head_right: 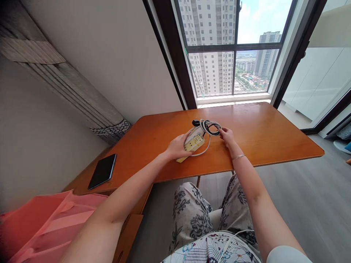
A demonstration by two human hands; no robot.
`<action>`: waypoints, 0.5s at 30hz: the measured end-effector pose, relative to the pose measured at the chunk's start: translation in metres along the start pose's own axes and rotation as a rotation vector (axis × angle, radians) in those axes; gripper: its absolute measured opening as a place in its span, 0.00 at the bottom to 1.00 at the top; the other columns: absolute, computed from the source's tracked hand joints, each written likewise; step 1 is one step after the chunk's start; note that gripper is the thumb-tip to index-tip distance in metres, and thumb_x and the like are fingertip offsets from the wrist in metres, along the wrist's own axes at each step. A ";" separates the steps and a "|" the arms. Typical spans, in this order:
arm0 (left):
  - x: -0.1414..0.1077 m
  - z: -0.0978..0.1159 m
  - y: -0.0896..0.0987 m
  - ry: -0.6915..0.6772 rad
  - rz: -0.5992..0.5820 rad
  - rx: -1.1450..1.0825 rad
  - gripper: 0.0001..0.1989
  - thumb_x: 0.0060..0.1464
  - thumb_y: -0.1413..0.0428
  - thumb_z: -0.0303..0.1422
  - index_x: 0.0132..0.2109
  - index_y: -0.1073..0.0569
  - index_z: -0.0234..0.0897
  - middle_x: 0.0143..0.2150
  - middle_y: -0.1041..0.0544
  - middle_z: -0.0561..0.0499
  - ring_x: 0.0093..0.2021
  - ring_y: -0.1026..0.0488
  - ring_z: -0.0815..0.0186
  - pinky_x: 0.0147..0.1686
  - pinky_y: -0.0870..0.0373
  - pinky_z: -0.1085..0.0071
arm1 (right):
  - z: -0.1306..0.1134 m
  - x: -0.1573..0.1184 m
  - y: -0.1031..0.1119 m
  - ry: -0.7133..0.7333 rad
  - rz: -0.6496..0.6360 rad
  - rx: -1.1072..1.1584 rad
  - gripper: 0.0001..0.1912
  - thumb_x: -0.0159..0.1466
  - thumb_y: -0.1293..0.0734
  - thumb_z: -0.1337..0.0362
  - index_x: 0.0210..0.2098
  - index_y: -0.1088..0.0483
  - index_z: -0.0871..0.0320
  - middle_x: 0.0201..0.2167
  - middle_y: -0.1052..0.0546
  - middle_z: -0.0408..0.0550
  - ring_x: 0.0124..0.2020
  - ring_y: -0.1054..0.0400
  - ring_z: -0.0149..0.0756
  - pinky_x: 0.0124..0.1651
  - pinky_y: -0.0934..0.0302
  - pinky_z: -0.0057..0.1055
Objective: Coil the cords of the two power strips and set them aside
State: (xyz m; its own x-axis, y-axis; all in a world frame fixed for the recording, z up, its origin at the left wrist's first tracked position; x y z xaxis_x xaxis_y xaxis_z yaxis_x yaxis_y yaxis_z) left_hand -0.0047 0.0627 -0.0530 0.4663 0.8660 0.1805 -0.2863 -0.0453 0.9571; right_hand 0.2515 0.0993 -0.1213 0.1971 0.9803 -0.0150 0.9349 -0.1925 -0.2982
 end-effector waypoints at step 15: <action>-0.007 0.016 0.004 -0.158 0.022 0.107 0.50 0.39 0.36 0.41 0.69 0.43 0.33 0.58 0.28 0.37 0.57 0.31 0.46 0.57 0.34 0.55 | -0.002 -0.001 0.000 0.085 0.082 -0.067 0.19 0.45 0.21 0.61 0.25 0.35 0.56 0.22 0.31 0.35 0.28 0.38 0.25 0.30 0.44 0.22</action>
Point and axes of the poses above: each hand's wrist, its own x-axis towards the middle knuckle, its own y-axis out of the back of the hand, z = x × y, the point moved 7 cm from there along x, towards the middle knuckle
